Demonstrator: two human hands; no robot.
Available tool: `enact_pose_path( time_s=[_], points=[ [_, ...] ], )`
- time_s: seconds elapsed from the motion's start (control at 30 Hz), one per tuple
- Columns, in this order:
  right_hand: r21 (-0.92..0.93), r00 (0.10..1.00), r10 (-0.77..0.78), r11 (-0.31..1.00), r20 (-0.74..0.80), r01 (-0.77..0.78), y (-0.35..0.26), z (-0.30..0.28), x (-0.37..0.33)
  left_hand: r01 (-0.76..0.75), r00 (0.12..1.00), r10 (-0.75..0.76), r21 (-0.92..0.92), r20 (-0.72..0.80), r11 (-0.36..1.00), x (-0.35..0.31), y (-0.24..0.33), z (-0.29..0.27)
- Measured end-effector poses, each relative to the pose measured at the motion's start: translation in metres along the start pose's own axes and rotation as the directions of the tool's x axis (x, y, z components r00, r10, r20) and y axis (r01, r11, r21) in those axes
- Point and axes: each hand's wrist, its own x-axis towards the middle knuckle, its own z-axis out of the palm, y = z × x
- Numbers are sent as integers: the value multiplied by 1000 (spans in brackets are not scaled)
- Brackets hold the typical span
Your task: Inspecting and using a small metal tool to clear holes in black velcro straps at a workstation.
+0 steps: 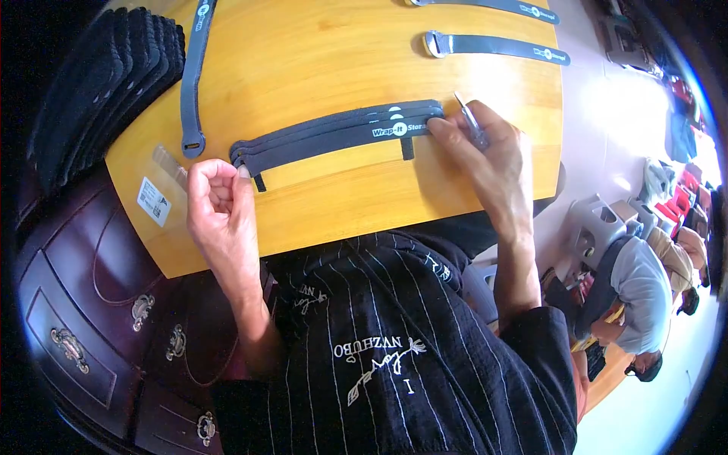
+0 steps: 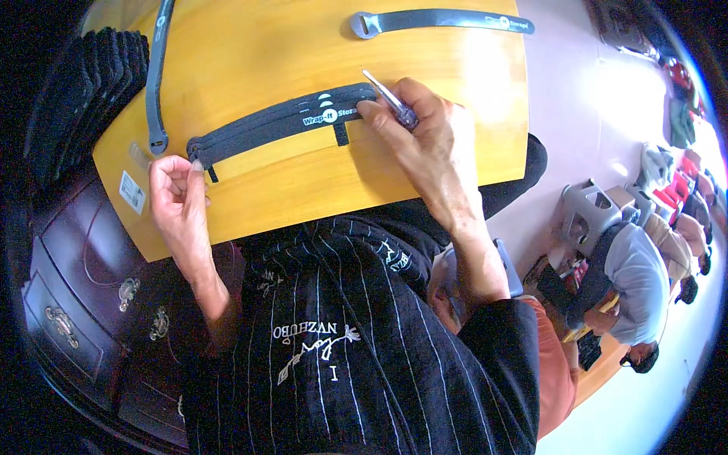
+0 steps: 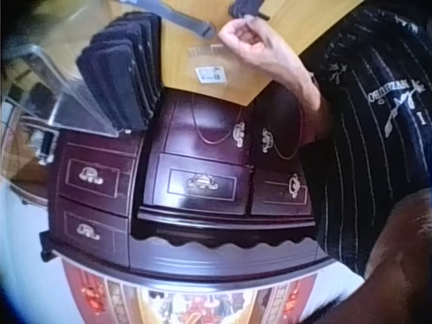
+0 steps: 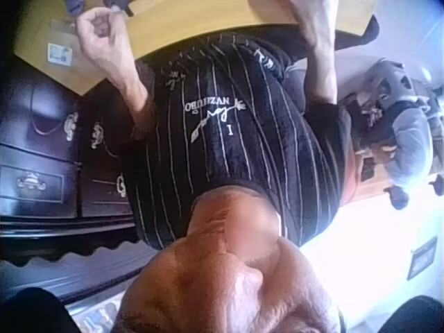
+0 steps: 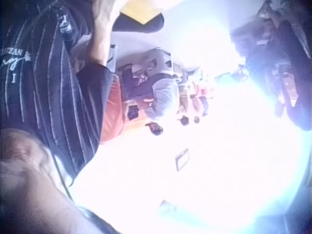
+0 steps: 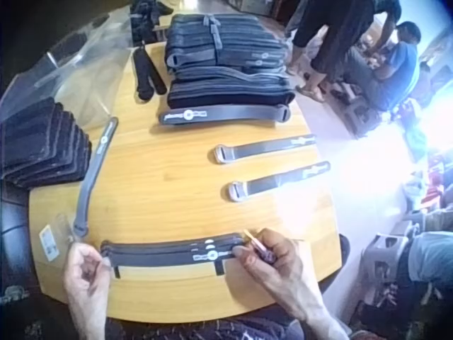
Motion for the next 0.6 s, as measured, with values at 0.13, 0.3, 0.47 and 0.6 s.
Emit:
enact_pose_path(
  time_s=[0.13,0.3,0.47,0.6],
  points=[
    [-23,1000,-5,1000,0,5,-2,0,-1,-2,1000,2,19,7,1000,0,1,-2],
    [-160,1000,-5,987,10,6,-7,0,-2,-5,1000,5,6,-4,1000,-1,-1,-2],
    [-110,982,-170,981,-80,161,-11,5,4,-23,1000,23,22,-9,999,0,0,-6],
    [150,996,-91,985,-1,90,-1,4,4,-120,993,121,-35,8,992,0,-4,0]
  ],
)
